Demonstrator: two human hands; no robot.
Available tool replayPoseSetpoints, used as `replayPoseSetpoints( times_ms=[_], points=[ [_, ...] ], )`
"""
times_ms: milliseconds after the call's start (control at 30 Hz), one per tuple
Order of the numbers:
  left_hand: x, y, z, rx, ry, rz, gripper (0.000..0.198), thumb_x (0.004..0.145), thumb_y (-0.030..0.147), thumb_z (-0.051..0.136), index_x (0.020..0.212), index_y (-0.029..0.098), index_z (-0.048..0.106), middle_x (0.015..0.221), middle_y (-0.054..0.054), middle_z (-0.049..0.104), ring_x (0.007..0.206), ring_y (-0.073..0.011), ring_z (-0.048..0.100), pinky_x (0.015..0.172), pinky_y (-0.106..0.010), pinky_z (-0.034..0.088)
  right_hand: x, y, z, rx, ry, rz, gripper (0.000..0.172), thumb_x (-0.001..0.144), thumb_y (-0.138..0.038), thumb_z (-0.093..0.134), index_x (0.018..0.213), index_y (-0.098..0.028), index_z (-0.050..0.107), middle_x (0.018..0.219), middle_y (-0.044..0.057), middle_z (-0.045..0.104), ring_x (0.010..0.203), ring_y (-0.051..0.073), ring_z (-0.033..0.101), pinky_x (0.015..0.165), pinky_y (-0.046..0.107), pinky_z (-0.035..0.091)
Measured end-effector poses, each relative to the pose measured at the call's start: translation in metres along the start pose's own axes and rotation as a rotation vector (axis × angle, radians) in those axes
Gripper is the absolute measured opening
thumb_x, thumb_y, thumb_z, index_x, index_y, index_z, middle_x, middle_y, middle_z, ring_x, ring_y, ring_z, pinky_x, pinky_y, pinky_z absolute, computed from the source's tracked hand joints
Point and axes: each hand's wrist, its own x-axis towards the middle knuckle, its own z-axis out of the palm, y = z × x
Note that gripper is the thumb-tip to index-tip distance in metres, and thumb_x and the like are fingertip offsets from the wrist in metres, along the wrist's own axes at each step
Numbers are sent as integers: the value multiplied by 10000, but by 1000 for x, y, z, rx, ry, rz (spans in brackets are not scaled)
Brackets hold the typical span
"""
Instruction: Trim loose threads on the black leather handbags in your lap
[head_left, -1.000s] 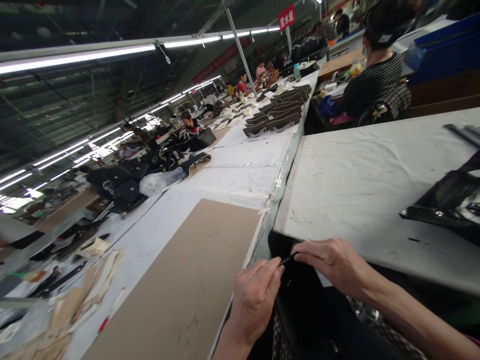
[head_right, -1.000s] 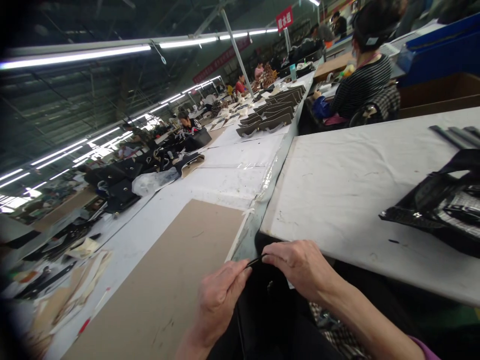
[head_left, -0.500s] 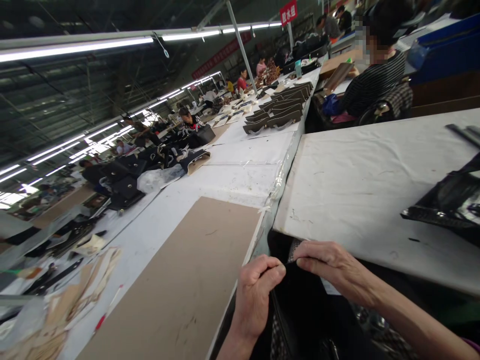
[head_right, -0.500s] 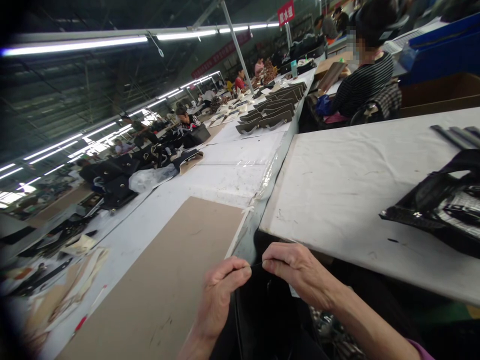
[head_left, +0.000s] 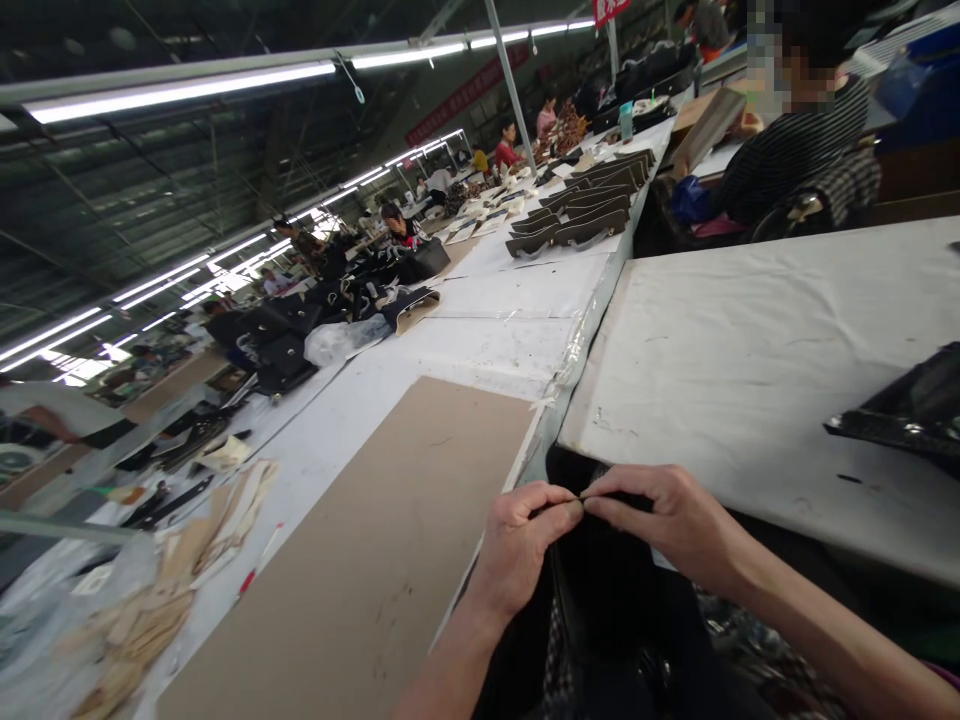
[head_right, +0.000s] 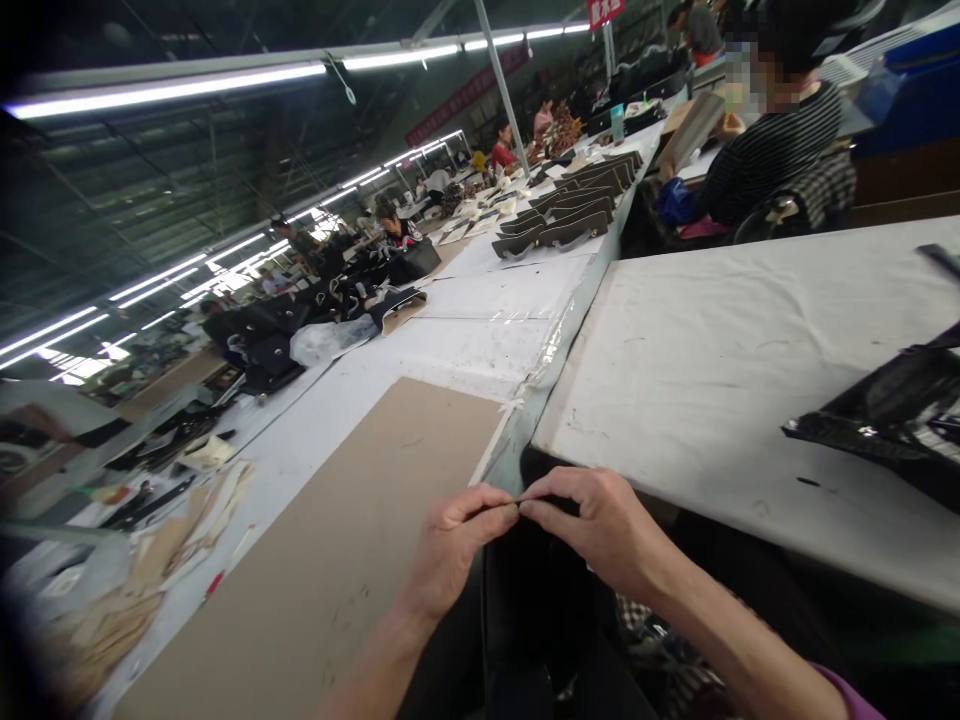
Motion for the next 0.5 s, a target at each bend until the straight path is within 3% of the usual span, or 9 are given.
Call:
replayPoseSetpoints(
  times_ms=[167, 233, 367, 500],
  points=[
    [-11, 15, -9, 295, -17, 196, 235, 922, 247, 522, 965, 237, 753, 925, -38, 705, 853, -178, 637, 782, -253, 479, -3, -6, 7, -20, 35, 23, 210, 879, -383, 588, 869, -248, 748, 842, -6, 741, 786, 189, 667, 746, 280, 482],
    [-15, 20, -9, 455, 14, 244, 265, 926, 206, 489, 980, 238, 747, 904, -45, 695, 825, -171, 635, 735, -244, 476, -4, -7, 10, -31, 46, 18, 198, 879, -369, 586, 865, -257, 748, 860, -10, 742, 809, 194, 670, 775, 289, 484],
    [-16, 21, -2, 647, 98, 293, 226, 876, 160, 520, 801, 200, 729, 716, -24, 626, 666, -140, 584, 604, -226, 419, -7, -5, 12, -52, 79, -5, 176, 871, -340, 588, 860, -260, 745, 847, -13, 736, 798, 189, 668, 790, 291, 492],
    [-10, 19, 9, 580, 158, 324, 207, 834, 142, 553, 668, 174, 672, 657, -13, 580, 620, -128, 543, 573, -227, 392, -10, -3, 10, -56, 95, -29, 173, 867, -332, 593, 839, -245, 739, 817, -5, 726, 768, 182, 660, 759, 277, 499]
  ],
)
